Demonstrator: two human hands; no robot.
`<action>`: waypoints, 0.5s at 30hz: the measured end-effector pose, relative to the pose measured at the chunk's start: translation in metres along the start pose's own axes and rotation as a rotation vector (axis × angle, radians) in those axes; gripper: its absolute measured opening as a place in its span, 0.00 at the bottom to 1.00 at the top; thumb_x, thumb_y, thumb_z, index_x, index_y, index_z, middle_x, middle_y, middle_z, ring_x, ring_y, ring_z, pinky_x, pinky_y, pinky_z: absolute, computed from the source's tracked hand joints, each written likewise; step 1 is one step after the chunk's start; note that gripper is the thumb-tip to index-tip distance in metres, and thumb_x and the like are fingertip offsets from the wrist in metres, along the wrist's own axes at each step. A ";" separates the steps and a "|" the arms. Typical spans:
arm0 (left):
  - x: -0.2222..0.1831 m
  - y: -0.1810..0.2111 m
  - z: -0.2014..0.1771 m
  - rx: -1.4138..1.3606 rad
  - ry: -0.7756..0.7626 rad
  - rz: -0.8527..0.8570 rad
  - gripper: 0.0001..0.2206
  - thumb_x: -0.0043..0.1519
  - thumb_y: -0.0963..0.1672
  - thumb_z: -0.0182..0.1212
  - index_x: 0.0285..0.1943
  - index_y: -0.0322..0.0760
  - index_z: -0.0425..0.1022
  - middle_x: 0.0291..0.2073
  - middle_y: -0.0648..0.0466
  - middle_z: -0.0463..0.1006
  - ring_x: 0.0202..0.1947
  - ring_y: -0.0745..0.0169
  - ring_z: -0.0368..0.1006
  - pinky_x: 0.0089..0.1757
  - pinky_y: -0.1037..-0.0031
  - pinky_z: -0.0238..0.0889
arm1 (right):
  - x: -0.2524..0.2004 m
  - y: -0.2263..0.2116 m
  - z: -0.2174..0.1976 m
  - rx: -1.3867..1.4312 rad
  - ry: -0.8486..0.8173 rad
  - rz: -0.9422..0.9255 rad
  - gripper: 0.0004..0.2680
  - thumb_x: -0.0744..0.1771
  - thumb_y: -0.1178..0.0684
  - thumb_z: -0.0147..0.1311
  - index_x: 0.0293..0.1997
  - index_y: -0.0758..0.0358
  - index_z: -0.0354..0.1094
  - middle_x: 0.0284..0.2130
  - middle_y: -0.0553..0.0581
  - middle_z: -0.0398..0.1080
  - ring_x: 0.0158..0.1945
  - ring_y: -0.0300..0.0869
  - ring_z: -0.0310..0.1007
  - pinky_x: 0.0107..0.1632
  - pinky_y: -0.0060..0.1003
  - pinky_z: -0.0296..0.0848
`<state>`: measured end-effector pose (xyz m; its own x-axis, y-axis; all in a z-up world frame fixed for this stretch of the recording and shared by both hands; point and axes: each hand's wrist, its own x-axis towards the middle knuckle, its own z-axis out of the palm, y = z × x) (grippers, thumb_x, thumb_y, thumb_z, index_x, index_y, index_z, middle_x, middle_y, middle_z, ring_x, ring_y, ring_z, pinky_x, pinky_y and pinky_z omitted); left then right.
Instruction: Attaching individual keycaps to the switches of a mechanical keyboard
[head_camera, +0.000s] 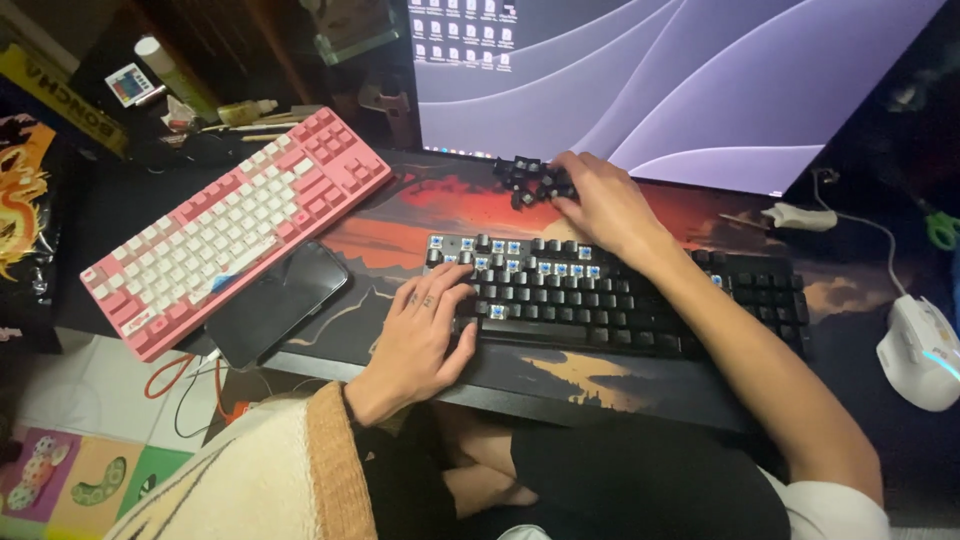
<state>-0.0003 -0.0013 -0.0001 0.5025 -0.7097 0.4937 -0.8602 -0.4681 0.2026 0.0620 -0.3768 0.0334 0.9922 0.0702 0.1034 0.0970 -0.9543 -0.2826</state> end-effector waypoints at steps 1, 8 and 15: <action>0.000 0.000 -0.001 0.001 0.001 -0.004 0.19 0.78 0.51 0.57 0.74 0.39 0.74 0.78 0.45 0.76 0.81 0.40 0.71 0.71 0.49 0.61 | 0.005 0.004 0.005 0.000 -0.003 -0.004 0.21 0.73 0.49 0.70 0.76 0.56 0.71 0.57 0.67 0.81 0.64 0.68 0.85 0.64 0.68 0.82; -0.001 0.000 0.000 -0.006 0.000 -0.003 0.19 0.79 0.50 0.57 0.74 0.39 0.73 0.78 0.45 0.76 0.81 0.41 0.71 0.71 0.50 0.61 | -0.005 0.012 -0.006 0.204 0.050 -0.053 0.17 0.72 0.56 0.69 0.71 0.54 0.78 0.51 0.62 0.86 0.59 0.63 0.88 0.62 0.62 0.84; 0.001 0.002 -0.004 0.002 0.010 0.002 0.19 0.78 0.50 0.59 0.73 0.39 0.74 0.78 0.44 0.77 0.81 0.40 0.71 0.72 0.49 0.61 | -0.066 -0.037 -0.077 1.249 0.079 0.006 0.17 0.74 0.65 0.62 0.75 0.69 0.73 0.60 0.69 0.83 0.61 0.50 0.87 0.64 0.54 0.93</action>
<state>-0.0020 -0.0010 0.0042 0.5002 -0.7050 0.5028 -0.8608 -0.4678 0.2005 -0.0132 -0.3684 0.1099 0.9897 0.0081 0.1431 0.1433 -0.0245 -0.9894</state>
